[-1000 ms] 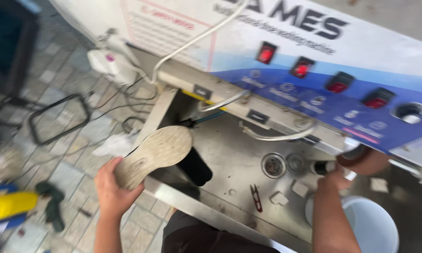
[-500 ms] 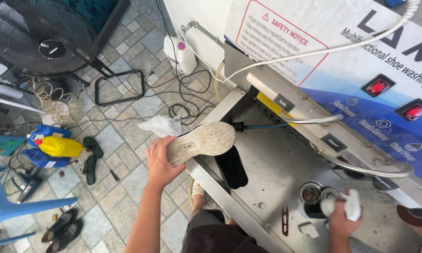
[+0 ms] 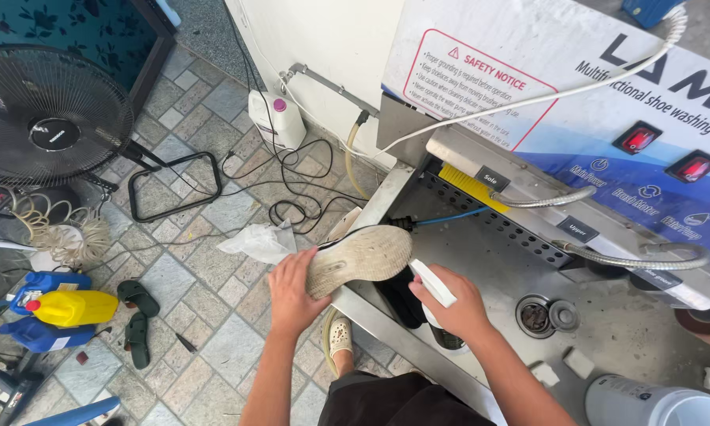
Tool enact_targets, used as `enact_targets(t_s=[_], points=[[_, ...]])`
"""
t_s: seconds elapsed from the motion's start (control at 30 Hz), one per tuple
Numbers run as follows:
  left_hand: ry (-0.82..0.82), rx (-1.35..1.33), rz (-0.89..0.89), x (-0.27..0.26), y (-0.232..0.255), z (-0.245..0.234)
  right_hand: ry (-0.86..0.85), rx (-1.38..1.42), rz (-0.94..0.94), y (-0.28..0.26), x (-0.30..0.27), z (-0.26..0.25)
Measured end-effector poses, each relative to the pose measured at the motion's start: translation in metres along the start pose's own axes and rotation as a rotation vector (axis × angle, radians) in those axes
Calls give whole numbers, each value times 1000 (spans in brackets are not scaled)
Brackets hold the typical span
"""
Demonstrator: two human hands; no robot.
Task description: The person cleans a black sneaker using a multifunctional shoe washing machine. They spray the sole with a handheld nozzle, rinse the shoe in a sink, and then use the machine's rotating brushes to scrub the sole. The person also applies a cleaning solution from a spray bottle and scrubs the sole with a brush.
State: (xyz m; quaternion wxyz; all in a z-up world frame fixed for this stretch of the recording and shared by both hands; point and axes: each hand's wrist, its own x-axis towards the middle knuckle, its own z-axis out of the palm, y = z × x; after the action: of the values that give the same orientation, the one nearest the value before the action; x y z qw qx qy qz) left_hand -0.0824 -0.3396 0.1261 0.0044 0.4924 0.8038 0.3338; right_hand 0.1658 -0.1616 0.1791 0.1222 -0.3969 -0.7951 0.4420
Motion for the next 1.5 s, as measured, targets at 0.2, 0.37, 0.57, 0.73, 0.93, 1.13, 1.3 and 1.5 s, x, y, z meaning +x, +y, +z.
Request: enact_targets(t_s=[0.2, 0.37, 0.57, 0.73, 0.93, 1.13, 1.3, 1.5], points=[[-15, -1, 12, 5, 1, 0, -27, -45, -67, -13, 14, 16], [8, 0, 11, 3, 0, 0, -8, -9, -133, -3, 20, 12], [27, 25, 0, -3, 5, 3, 3, -112, -187, -14, 24, 10], [14, 44, -20, -4, 7, 6, 29, -129, -172, -26, 25, 14], [8, 54, -26, -4, 12, 4, 48, -151, -272, -43, 22, 21], [8, 50, -39, -2, 14, 3, 34, -187, -292, -45, 22, 23], [35, 44, -25, -2, 17, 1, 69, -224, -232, -35, 24, 22], [25, 40, -48, -2, 16, 4, 107, -140, -321, -23, 22, 17]])
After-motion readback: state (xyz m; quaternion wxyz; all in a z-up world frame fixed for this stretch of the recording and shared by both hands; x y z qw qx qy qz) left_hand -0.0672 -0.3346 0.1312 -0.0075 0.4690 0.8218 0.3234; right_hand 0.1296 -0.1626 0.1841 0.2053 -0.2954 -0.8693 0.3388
